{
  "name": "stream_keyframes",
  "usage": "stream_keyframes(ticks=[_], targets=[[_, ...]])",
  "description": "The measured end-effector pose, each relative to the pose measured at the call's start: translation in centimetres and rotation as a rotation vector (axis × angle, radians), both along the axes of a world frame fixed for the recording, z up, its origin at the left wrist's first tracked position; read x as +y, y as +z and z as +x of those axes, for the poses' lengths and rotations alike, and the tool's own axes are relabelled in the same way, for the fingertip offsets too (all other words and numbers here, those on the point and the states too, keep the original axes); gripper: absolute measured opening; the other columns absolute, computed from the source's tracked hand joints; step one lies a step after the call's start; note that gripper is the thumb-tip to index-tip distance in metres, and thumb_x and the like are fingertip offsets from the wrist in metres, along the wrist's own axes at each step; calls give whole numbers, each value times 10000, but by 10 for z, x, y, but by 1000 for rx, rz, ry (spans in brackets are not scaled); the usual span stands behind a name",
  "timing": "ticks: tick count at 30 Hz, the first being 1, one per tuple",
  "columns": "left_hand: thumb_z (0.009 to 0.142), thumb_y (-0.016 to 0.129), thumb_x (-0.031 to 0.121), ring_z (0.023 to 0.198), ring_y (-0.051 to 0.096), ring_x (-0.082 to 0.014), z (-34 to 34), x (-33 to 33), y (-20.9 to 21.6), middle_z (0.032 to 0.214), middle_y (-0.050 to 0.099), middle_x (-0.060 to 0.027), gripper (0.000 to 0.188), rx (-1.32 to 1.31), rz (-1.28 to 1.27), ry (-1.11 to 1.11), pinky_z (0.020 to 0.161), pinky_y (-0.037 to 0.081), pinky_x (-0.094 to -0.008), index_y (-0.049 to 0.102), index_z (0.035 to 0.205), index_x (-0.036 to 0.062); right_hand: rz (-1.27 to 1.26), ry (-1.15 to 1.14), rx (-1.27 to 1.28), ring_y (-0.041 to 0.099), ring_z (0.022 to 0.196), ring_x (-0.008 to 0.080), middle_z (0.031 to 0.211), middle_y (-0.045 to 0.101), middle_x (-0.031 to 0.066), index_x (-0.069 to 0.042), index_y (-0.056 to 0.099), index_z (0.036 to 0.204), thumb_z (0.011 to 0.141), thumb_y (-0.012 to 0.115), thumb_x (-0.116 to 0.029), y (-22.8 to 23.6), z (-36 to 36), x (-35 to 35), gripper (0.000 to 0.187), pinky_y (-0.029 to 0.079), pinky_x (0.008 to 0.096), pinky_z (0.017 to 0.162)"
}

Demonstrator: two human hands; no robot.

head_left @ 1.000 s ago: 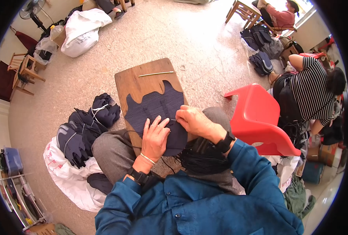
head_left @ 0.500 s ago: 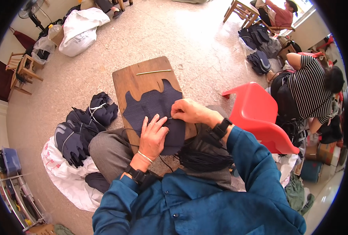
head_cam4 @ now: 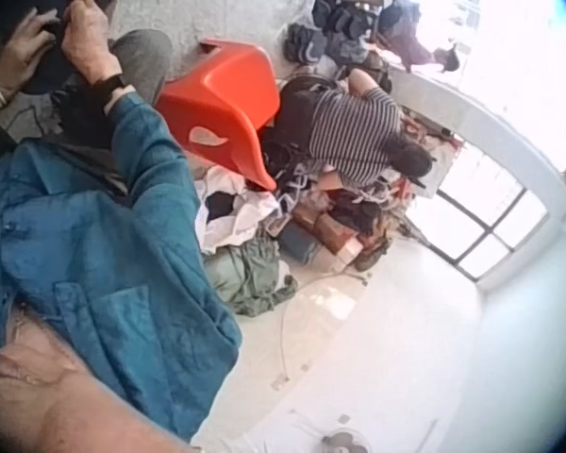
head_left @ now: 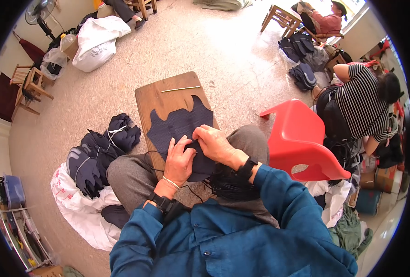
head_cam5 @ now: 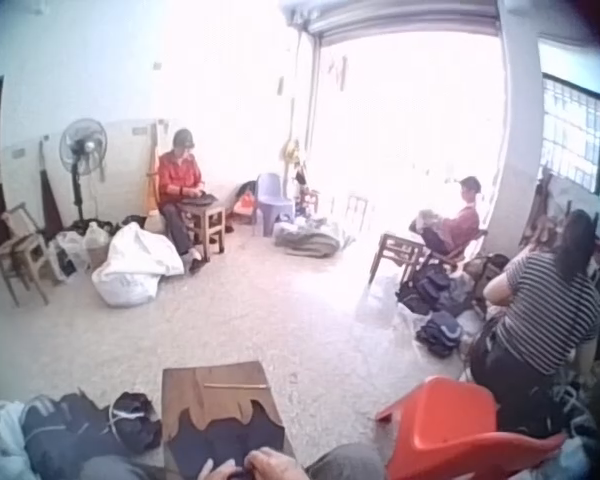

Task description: Stitching shoe upper components together by hand using a needle and thread.

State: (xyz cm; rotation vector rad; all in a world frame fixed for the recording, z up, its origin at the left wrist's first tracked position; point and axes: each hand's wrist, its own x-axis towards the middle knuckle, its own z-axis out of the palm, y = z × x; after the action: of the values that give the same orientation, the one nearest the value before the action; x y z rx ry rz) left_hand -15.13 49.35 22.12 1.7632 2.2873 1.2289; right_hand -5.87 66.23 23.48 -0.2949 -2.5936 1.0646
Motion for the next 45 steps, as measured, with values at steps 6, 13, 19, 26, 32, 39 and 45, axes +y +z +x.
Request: stream_keyframes(ticks=[6, 13, 19, 26, 32, 39, 45], targets=[[857, 686, -7, 1110, 613, -324, -6, -1, 10, 1144, 622, -146, 105, -313, 204, 140, 1009, 473, -434, 664, 954, 26, 107, -19, 119, 616, 954, 376, 962, 607, 154, -26, 632, 1008, 884, 623, -45, 15, 4, -1, 126, 508, 454, 826], [832, 726, 16, 862, 603, -283, -15, -21, 20, 871, 619, -78, 124, -179, 178, 279, 780, 477, -389, 693, 946, 51, 256, 53, -4, 608, 965, 346, 963, 589, 141, -47, 656, 996, 857, 684, -96, 18, 0, -13, 150, 506, 446, 830], [821, 738, 88, 841, 612, -275, -23, -34, 17, 833, 630, -70, 76, -207, -45, 307, 789, 437, -391, 682, 871, 88, 146, 3, -10, 605, 979, 355, 983, 593, 147, -31, 649, 1016, 856, 651, -50, 16, 1, -12, 161, 500, 443, 860], [823, 726, 92, 833, 606, -297, -30, -29, 13, 844, 601, -78, 75, 79, -103, 217, 777, 444, -412, 661, 851, 67, 155, 1, 16, 599, 992, 348, 987, 579, 139, -36, 635, 1029, 846, 658, -37, 15, 3, -12, 185, 499, 441, 863], [817, 718, 80, 830, 604, -317, -38, -22, 13, 849, 589, -98, 75, 53, -168, 157, 765, 455, -413, 655, 851, 58, 132, 8, 0, 597, 1007, 340, 987, 575, 132, -45, 636, 1035, 838, 669, -47, 16, 4, -8, 199, 502, 432, 868], [791, 737, 67, 775, 627, -310, -48, -18, 16, 793, 609, -88, 69, -67, -76, 64, 709, 475, -404, 676, 821, 53, 169, 118, -52, 592, 1009, 339, 1045, 576, 129, -62, 650, 1076, 804, 717, -86, 24, 0, -6, 281, 501, 428, 863], [808, 702, 27, 850, 629, -323, -37, -28, 17, 854, 615, -117, 70, -38, -71, 97, 744, 483, -410, 699, 876, 44, 214, 206, 39, 555, 1031, 333, 1057, 563, 125, -48, 651, 1074, 741, 761, -83, 19, -2, -19, 352, 482, 423, 884]])
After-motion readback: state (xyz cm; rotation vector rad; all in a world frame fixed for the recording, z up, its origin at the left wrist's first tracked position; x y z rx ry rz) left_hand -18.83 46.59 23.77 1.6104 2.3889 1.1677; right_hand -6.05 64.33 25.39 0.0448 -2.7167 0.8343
